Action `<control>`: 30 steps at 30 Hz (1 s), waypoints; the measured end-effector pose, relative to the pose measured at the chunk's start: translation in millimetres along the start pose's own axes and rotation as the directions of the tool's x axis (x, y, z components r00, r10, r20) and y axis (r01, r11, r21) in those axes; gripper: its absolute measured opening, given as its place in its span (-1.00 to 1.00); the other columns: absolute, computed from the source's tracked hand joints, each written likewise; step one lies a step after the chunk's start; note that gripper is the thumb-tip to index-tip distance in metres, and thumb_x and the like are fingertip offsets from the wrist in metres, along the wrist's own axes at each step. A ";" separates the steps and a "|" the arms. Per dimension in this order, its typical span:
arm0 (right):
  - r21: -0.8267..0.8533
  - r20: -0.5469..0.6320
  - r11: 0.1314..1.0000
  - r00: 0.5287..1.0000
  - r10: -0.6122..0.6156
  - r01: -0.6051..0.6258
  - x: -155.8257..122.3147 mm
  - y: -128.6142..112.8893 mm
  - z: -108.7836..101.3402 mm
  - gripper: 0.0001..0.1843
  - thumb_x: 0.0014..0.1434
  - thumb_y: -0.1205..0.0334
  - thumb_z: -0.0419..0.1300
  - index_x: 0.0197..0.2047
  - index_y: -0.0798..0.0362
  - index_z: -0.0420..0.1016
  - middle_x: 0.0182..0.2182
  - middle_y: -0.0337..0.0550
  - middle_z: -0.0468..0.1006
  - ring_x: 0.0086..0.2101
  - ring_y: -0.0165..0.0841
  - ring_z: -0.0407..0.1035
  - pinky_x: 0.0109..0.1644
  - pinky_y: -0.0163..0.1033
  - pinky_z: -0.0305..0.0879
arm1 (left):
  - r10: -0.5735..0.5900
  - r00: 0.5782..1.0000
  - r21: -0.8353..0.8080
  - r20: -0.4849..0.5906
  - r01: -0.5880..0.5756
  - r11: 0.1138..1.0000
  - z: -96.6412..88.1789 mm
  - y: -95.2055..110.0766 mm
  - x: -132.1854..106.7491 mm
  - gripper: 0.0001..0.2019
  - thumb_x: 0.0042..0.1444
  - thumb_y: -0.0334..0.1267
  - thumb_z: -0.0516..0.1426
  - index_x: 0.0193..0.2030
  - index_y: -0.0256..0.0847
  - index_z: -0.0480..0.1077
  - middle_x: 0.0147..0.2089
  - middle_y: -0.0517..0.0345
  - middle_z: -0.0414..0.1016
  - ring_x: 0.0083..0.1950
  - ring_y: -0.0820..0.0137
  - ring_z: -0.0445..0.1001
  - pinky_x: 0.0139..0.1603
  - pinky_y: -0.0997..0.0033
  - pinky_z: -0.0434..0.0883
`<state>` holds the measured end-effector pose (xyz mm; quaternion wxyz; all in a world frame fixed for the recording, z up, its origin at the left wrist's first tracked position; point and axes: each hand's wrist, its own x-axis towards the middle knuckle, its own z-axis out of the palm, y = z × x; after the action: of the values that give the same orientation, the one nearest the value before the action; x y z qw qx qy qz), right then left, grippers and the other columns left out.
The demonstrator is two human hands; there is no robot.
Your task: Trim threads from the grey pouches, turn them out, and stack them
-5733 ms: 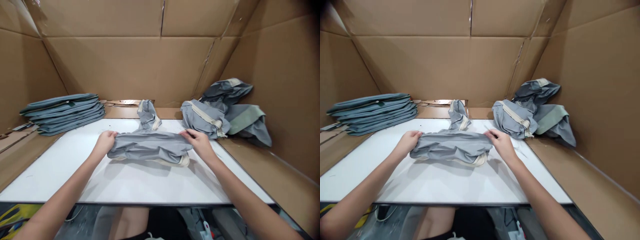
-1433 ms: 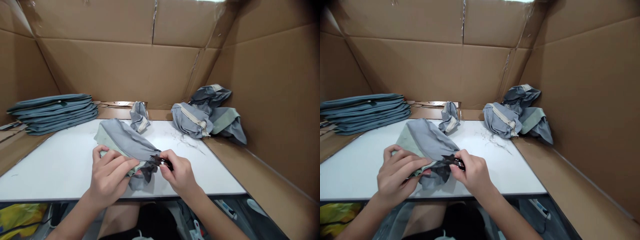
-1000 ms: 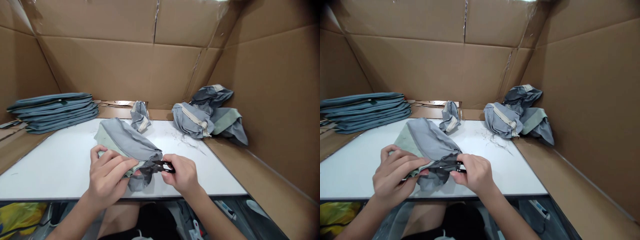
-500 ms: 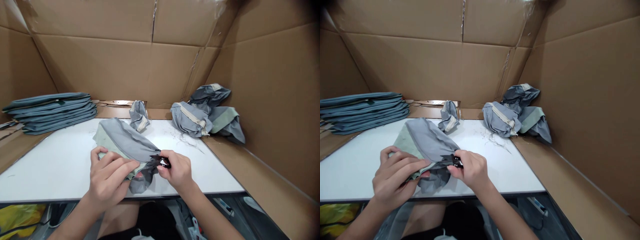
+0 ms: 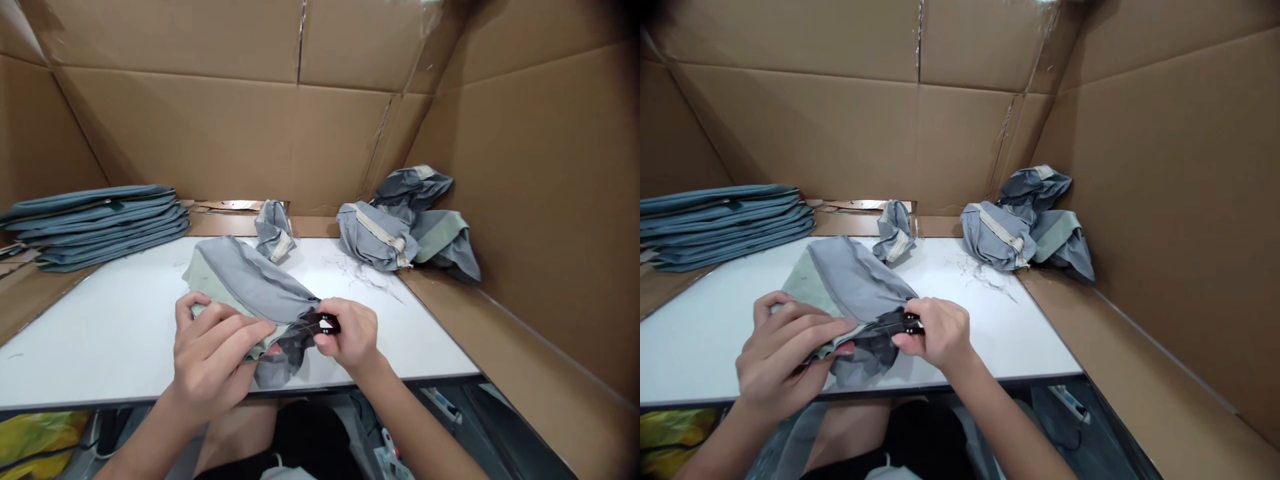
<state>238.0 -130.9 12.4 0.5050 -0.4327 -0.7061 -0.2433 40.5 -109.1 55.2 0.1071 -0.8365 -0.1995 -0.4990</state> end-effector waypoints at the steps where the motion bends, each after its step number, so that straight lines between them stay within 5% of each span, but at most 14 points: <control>1: 0.006 0.003 1.000 1.000 0.010 -0.010 1.2 -1.0 0.1 -0.43 0.29 -0.13 -0.25 -0.40 0.08 0.35 -0.67 -0.20 0.38 -0.64 -0.46 0.26 -0.52 -0.35 0.12 | 0.005 1.000 0.001 0.005 -0.005 1.000 0.2 0.0 -0.2 -0.85 0.05 -0.47 0.10 -0.32 -0.16 0.43 -0.46 0.27 0.54 -0.46 0.45 0.37 -0.21 0.22 0.12; 22: 0.107 0.132 0.994 0.991 -0.018 0.004 5.4 8.8 -3.8 -0.45 0.28 -0.12 -0.17 -0.49 0.10 0.34 -0.68 -0.23 0.34 -0.63 -0.51 0.21 -0.50 -0.36 0.06 | 0.048 0.999 -0.002 -0.022 -0.048 0.999 7.1 0.7 -1.3 -0.92 0.08 -0.41 0.12 -0.36 -0.20 0.43 -0.48 0.28 0.53 -0.47 0.46 0.37 -0.17 0.23 0.09; 30: 0.218 0.093 0.975 0.995 0.021 -0.041 4.3 15.6 4.3 -0.47 0.25 -0.13 -0.10 -0.52 0.09 0.34 -0.70 -0.26 0.30 -0.64 -0.52 0.17 -0.52 -0.37 0.05 | 0.058 0.997 0.020 -0.042 -0.057 0.998 16.6 -0.5 -0.8 -0.90 0.09 -0.41 0.10 -0.38 -0.21 0.42 -0.50 0.28 0.51 -0.48 0.49 0.34 -0.16 0.24 0.06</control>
<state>248.7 -118.1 13.3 0.5214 -0.3956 -0.7437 -0.1360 53.1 -102.5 46.5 0.1335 -0.8300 -0.1779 -0.5114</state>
